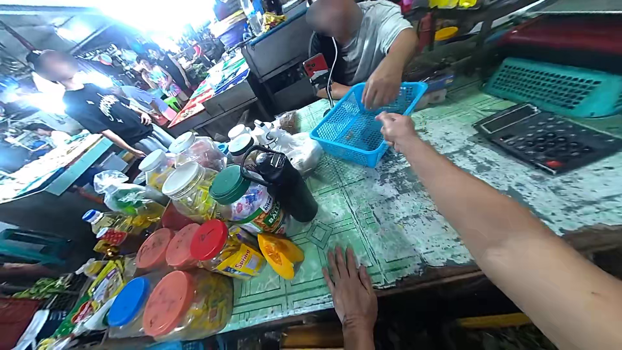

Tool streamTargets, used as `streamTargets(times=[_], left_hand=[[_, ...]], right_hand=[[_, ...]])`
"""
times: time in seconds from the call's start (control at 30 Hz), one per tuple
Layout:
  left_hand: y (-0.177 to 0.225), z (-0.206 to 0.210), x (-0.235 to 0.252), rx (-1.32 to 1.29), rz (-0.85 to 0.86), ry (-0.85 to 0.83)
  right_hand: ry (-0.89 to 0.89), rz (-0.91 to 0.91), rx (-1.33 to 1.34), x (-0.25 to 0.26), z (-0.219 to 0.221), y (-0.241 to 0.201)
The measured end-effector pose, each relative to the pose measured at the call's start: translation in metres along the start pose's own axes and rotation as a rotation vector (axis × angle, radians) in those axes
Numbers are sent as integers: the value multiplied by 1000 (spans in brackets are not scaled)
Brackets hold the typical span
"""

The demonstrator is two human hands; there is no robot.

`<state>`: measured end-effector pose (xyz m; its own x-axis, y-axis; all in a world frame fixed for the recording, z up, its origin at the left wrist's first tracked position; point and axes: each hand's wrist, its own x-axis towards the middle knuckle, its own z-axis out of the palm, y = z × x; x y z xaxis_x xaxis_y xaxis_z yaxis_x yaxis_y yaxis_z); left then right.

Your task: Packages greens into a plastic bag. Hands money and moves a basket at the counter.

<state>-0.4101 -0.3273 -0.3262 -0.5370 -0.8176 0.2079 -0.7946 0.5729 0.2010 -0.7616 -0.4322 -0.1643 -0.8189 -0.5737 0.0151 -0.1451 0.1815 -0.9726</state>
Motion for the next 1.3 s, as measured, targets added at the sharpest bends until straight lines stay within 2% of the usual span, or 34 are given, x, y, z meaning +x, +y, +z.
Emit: streamTargets(times=[0.03,0.1,0.17,0.3,0.4,0.5,0.6,0.63,0.7,0.77,0.87,0.97,1.1,1.2,1.23,1.3], left_hand=[[-1,1,-1,3,-3,5],[-1,0,-2,-3,-2,18],[2,-1,-1,-15,-9,5],[5,-5,-4,-45,-36,-59],[6,-11,0,-71,-71,-163],[-1,-27,4,-329,-126,-259],[-4,-52,-9,-857,-176,-51],[2,-66,-24,-934,-146,33],[20,-99,-65,-955,-25,185],[37,-129,-113,-980,19,194],[40,-145,-170,-831,-24,48],[37,-137,-217,-834,-145,-3],[41,-162,-282,-893,-261,190],[51,-202,-348,-938,-441,368],[53,-215,-371,-934,-503,453],[53,-242,-414,-869,-575,642]], right_hand=[[-126,-47,-324,2,2,-1],[-323,-18,-761,-12,14,-14],[-358,-12,-981,-29,19,-25],[-328,-149,-1066,-67,18,-4],[-381,-137,-1150,-101,-7,-2],[-495,-168,-1211,-165,-44,0],[-577,-174,-1235,-245,-98,1],[-601,-188,-1242,-270,-118,2],[-633,-304,-1229,-317,-157,4],[-664,-458,-1174,-362,-193,11],[-610,-788,-1040,-416,-233,33],[-602,-908,-958,-459,-258,48],[-606,-1093,-832,-492,-280,42],[-699,-1118,-544,-501,-284,12],[-781,-1067,-397,-499,-282,4],[-959,-808,-50,-497,-269,-4]])
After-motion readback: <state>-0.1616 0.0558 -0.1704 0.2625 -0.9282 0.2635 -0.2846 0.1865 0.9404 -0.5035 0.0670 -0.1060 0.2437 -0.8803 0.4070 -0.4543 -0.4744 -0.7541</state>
